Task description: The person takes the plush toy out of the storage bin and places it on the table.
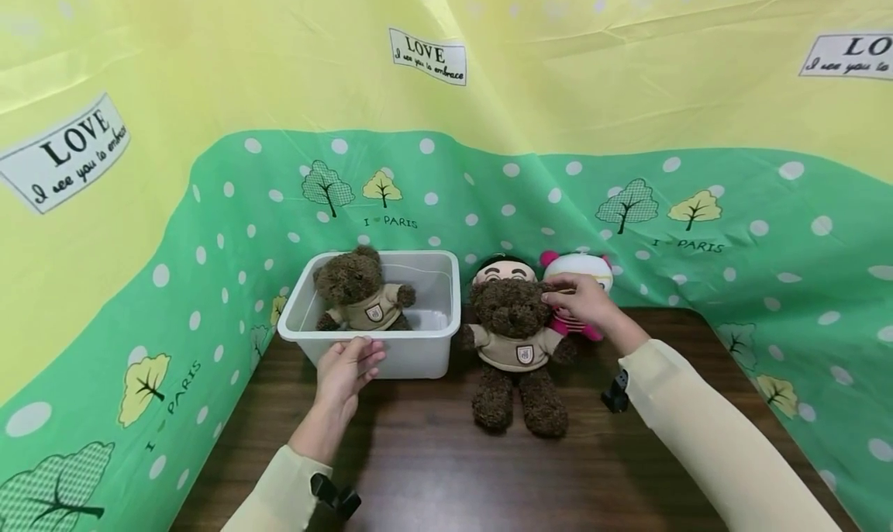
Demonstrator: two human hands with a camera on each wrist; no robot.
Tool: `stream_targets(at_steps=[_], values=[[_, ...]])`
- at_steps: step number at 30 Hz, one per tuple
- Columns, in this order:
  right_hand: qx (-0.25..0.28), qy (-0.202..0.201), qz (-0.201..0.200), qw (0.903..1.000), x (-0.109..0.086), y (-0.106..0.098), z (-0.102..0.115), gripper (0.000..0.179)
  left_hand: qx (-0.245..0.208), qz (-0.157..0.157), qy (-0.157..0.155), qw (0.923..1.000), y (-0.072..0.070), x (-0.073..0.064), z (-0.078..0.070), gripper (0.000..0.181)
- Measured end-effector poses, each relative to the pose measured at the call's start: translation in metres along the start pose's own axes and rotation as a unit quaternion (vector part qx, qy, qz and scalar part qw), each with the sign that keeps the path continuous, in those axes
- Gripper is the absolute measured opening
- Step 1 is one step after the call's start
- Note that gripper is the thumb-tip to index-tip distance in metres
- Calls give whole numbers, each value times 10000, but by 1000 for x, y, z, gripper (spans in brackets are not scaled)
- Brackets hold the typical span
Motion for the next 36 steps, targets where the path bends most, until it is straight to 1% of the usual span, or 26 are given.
stream_targets(at_steps=[3,6,10,13,15,20,24,28,31,36], values=[[-566,-325,-79,9978,5,-3,7,41,-19,27,11,10000,0,0,0,19],[-1002,-509,-112,9936,9,-6,21,41,-24,25,22,10000,0,0,-1,19],[-1210,-480,-84,9915,17,-5,48,43,4,28,53,10000,-2,1,-1,19],[-1307,-575,-63,9897,25,0,70,43,9,54,68,10000,-2,3,-1,18],[-1333,-718,-25,9885,31,7,87,43,10,71,77,9999,-2,3,-1,19],[-1402,-991,132,9851,50,37,129,45,-51,77,57,9999,-3,3,0,18],[-1255,-1138,398,9847,70,69,164,46,-102,64,42,9999,-3,4,0,17],[-1058,-1185,638,9852,89,102,194,47,-108,86,48,9999,-3,6,0,17],[-1085,-1213,764,9837,104,128,209,49,-109,74,36,9999,-3,7,1,16],[-1563,-1235,1000,9749,122,167,222,54,-147,41,4,9999,-5,5,3,15]])
Point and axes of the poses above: each hand's wrist, its own x-axis towards the middle knuckle, its own y-axis out of the palm, z = x × y, the point moved 2 cm from there along x, towards the middle knuckle, and after that the axes turned 4 degrees about y, right-handed, at the moved point
